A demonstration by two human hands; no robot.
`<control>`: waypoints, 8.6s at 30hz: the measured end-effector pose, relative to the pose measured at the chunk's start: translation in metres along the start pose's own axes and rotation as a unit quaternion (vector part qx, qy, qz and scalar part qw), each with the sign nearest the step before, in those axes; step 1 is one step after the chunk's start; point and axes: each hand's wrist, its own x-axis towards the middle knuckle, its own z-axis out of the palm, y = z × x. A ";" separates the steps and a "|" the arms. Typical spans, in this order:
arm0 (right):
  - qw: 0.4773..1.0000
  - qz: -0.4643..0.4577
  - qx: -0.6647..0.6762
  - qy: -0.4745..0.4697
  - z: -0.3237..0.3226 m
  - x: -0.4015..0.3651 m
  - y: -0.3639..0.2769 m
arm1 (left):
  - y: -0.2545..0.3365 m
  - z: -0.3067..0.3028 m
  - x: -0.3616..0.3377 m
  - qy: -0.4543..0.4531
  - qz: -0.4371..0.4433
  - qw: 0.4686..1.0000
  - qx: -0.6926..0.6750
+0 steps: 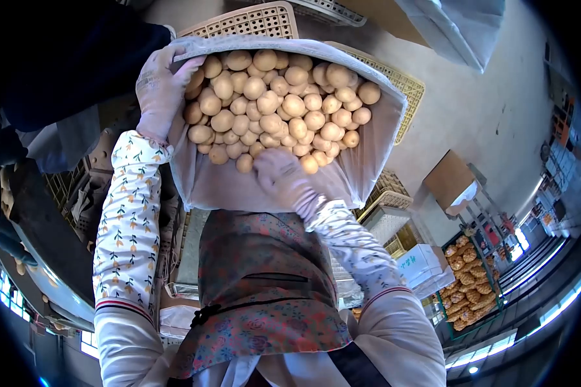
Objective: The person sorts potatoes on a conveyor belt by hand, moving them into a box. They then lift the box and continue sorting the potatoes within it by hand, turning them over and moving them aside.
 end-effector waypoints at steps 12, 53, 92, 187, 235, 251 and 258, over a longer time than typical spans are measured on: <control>0.974 0.066 -0.107 0.186 0.020 0.034 0.024 | 0.003 -0.002 0.002 -0.016 -0.009 1.000 -0.010; 0.978 0.150 -0.092 0.110 0.004 -0.052 0.021 | -0.006 0.005 0.004 -0.006 0.010 1.000 0.020; 0.957 0.072 0.147 0.240 -0.082 -0.008 -0.062 | 0.119 -0.053 -0.120 -0.192 -0.066 0.916 -0.345; 0.948 0.025 -0.278 0.153 -0.106 -0.094 0.079 | 0.048 -0.029 -0.266 -0.113 -0.479 0.862 -0.119; 0.950 -0.031 -0.280 0.135 0.053 0.175 -0.048 | -0.052 -0.033 -0.183 -0.212 -0.121 0.968 0.057; 0.990 0.021 -0.138 0.037 -0.054 0.095 -0.056 | -0.034 -0.039 -0.171 -0.240 -0.149 0.958 0.056; 0.964 0.070 -0.253 -0.037 0.027 0.196 -0.039 | -0.038 -0.038 -0.175 -0.204 -0.125 0.970 0.051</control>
